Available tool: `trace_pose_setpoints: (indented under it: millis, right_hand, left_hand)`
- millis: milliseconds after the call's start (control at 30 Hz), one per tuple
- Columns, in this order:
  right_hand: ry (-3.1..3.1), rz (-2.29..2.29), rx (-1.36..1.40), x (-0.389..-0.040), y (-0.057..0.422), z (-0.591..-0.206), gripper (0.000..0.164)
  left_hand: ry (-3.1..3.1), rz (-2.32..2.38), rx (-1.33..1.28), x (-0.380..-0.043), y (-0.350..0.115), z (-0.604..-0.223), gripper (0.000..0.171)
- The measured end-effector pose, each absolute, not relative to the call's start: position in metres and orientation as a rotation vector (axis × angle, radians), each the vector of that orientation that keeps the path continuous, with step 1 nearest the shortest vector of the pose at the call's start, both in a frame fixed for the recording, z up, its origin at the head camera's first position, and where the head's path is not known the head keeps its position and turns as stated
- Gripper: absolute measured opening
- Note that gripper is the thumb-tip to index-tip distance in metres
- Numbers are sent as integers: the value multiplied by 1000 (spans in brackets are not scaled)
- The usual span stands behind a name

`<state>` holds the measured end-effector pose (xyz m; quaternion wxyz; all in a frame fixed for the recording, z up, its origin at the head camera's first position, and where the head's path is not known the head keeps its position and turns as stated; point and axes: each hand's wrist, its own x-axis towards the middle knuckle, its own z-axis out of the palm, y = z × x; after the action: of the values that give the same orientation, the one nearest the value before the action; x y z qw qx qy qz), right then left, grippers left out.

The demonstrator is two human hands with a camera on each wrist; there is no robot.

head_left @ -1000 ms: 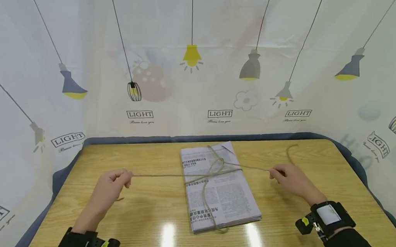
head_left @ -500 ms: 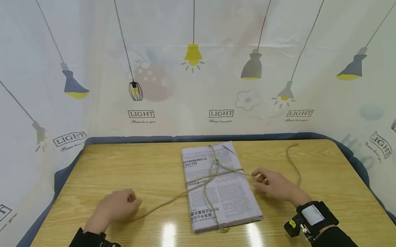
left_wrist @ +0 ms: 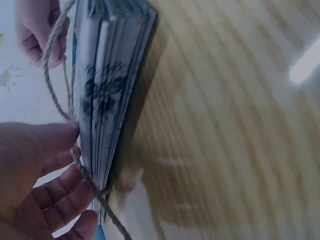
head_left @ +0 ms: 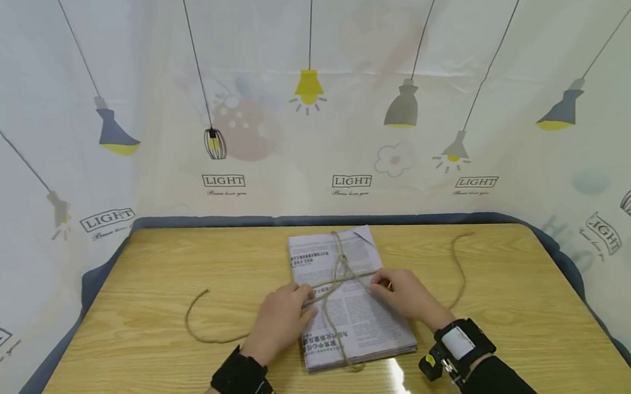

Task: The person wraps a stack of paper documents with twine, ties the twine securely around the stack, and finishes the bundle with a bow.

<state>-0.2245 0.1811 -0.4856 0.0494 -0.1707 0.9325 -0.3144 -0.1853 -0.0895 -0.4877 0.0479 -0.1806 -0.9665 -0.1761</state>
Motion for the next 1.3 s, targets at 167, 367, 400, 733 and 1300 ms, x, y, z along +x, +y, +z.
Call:
trace_pose_setpoints:
  millis: [167, 367, 400, 733, 1300]
  right_hand:
    - [2832, -976, -520, -223, 179, -485, 5]
    - [2779, -973, -557, -223, 180, -485, 8]
    - [2768, -974, -569, -222, 180, -485, 8]
    - [2844, -948, -470, -219, 185, -488, 11]
    - [2895, -814, -280, -211, 183, -485, 17]
  left_hand:
    - [-2894, -580, -555, -186, -84, -489, 10]
    - [-2960, -938, -528, -185, -86, -480, 13]
    - [-2960, -1001, -515, -186, -87, -478, 14]
    - [-2952, -944, -299, -188, -112, -472, 18]
    - [-3081, -1141, -267, -180, -116, -491, 31]
